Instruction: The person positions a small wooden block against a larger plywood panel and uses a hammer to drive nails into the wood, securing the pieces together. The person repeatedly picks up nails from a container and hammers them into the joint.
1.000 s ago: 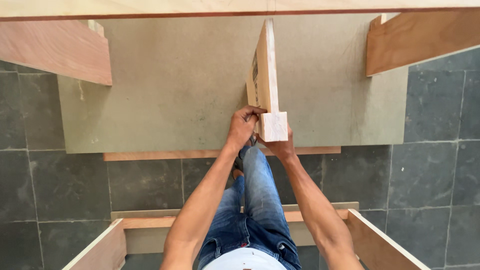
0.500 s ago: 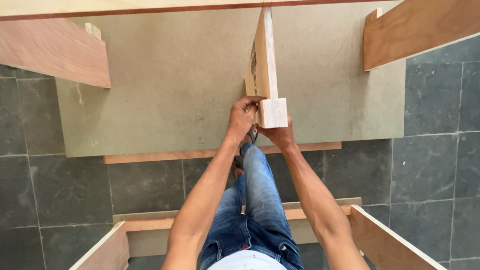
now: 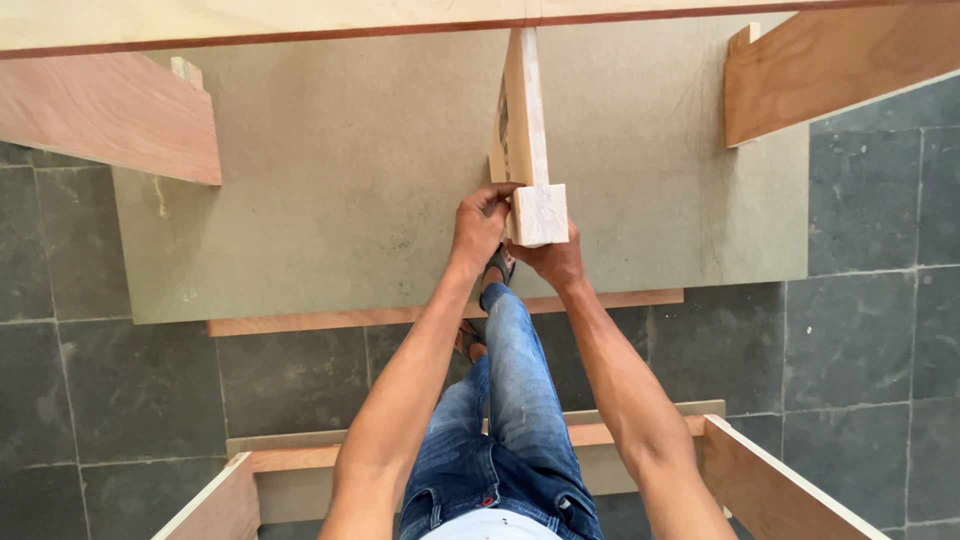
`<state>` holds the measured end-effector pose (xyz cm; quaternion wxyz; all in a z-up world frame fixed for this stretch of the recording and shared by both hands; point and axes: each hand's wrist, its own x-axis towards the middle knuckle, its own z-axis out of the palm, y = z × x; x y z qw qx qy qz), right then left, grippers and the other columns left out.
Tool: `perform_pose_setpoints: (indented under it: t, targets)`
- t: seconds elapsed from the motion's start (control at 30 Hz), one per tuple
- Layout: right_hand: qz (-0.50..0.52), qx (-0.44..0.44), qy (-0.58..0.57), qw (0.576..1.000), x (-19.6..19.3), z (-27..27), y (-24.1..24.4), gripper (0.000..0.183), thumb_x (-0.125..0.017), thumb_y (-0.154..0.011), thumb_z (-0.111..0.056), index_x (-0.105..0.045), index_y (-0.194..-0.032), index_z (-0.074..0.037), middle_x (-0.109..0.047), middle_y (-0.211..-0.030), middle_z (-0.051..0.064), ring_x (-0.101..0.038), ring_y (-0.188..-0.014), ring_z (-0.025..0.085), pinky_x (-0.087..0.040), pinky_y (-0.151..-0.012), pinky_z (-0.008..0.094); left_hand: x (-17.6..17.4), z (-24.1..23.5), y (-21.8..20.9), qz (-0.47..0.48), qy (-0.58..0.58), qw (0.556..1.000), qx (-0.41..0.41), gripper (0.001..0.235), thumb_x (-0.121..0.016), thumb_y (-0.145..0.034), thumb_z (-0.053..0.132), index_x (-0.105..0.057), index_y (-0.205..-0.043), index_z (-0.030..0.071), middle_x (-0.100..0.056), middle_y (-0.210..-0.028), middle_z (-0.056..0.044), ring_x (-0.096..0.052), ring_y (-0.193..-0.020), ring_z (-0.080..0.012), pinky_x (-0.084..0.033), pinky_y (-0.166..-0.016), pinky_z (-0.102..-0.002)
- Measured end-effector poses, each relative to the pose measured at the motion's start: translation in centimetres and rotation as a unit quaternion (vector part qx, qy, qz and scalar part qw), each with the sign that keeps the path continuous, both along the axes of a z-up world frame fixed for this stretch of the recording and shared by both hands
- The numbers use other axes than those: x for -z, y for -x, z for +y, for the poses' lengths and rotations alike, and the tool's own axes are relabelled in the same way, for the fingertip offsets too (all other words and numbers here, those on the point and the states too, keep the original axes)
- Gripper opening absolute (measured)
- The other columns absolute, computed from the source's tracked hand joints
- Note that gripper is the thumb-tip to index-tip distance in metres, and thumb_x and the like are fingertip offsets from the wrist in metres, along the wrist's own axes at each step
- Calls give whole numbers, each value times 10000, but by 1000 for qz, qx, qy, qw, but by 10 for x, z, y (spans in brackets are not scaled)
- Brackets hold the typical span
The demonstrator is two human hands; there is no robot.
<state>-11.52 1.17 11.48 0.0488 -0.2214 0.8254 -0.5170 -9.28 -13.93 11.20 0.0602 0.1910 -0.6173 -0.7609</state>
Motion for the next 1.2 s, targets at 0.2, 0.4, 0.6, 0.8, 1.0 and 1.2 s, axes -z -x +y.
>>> perform_pose_setpoints:
  t: [0.2, 0.4, 0.6, 0.8, 1.0, 1.2]
  targets:
    - [61, -19, -84, 994, 0, 0, 3, 613, -944, -656, -144, -694, -1212, -78, -744, -1054, 116, -726, -932, 284, -599, -834, 364, 8, -4, 5, -4, 28, 1000, 12, 270, -516, -958, -52, -761, -1064, -9, -787, -1000, -82, -728, -935, -133, -580, -901, -281]
    - [143, -19, -113, 983, 3, 1, 5, 638, -948, -628, -156, -691, -1205, -66, -741, -1048, 108, -719, -932, 291, -594, -831, 370, 9, -6, 13, -11, -51, 999, 5, 273, -505, -963, -49, -755, -1072, -62, -778, -1013, -111, -728, -947, -154, -583, -907, -300]
    - [-23, -2, 13, 1000, 9, 5, 5, 616, -969, -690, -224, -667, -1187, -22, -739, -1081, 81, -728, -995, 180, -608, -891, 342, -13, -44, 67, 20, -222, 968, -116, 336, -551, -995, 64, -618, -1282, -97, -740, -1115, -189, -735, -983, -274, -607, -944, -415]
    - [101, -8, -87, 991, -20, 4, 9, 1143, -975, -594, -325, -363, -1447, 126, -459, -1422, 312, -538, -1259, 389, -455, -1036, 448, -44, -88, 117, 34, -396, 895, -203, 397, -675, -935, 178, -539, -1255, -12, -671, -1193, -190, -670, -1125, -339, -556, -1013, -486]
    - [4, -1, -70, 998, -56, 2, 10, 1013, -988, -618, -325, -447, -1427, -45, -567, -1384, 155, -595, -1259, 347, -529, -1038, 419, -49, -94, 140, 42, -428, 873, -231, 354, -694, -942, 176, -608, -1186, -65, -693, -1136, -197, -686, -1101, -329, -571, -1017, -476]
    - [33, -36, -84, 995, -61, 3, 22, 989, -976, -600, -235, -444, -1415, -55, -588, -1306, 184, -616, -1199, 362, -539, -998, 431, -32, -93, 155, -38, -370, 887, -274, 324, -648, -983, 186, -612, -1171, -75, -708, -1035, -189, -709, -950, -318, -593, -913, -457]
